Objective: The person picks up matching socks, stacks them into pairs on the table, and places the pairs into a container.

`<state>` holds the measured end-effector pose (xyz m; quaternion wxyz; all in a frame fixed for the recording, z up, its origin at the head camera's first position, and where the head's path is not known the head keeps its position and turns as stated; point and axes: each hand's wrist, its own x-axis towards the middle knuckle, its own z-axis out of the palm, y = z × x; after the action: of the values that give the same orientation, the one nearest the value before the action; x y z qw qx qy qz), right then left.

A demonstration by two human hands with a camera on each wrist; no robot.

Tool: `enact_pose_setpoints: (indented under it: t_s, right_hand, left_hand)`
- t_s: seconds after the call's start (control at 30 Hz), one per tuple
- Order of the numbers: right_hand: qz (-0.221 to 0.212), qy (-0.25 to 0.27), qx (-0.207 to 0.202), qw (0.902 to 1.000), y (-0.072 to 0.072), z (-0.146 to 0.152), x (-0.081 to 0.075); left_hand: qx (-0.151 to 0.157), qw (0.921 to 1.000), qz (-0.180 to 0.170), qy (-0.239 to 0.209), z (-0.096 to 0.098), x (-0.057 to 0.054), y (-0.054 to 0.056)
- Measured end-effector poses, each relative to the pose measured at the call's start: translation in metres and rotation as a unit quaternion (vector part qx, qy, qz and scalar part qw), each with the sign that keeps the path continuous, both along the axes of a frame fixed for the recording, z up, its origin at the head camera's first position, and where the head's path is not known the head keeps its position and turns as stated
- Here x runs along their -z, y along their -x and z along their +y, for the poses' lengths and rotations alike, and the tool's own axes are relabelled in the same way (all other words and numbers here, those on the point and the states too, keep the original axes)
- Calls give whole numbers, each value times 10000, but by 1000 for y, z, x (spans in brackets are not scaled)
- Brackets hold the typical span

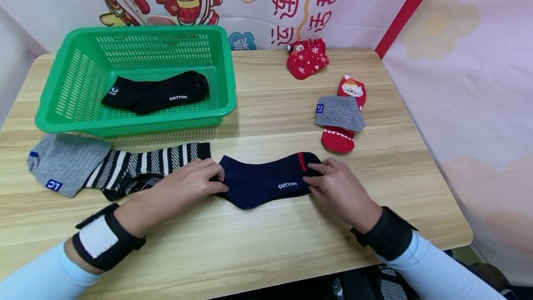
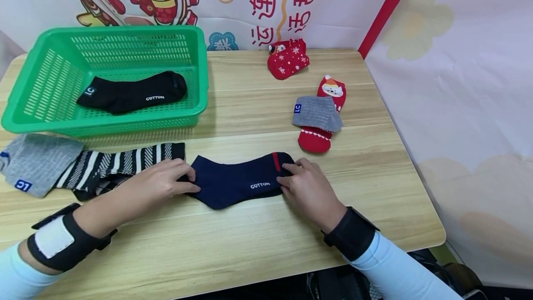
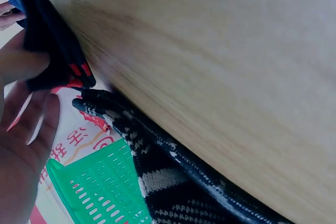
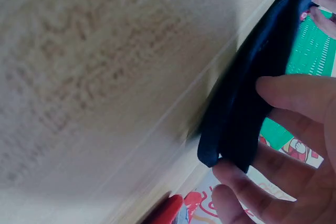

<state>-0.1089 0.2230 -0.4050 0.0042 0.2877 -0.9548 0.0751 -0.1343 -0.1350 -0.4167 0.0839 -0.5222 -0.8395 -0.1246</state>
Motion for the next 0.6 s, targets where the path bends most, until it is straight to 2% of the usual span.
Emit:
enact_pose_setpoints:
  t_s: [0.17, 0.37, 0.5, 0.6]
  right_hand:
    - [-43, -231, 166, 9996, -1, -1, 0]
    - [-136, -258, 323, 9991, -2, -3, -2]
    - [39, -89, 325, 9994, -1, -14, -8]
    - [-104, -95, 126, 9998, -2, -31, -13]
  left_hand:
    - [-193, 9991, -283, 263, -1, 1, -3]
    - [-473, 9960, -418, 626, 4, -3, -9]
    - [-759, 9931, -470, 756, 16, -12, -13]
    - [-860, 9891, -661, 1000, 32, -19, -18]
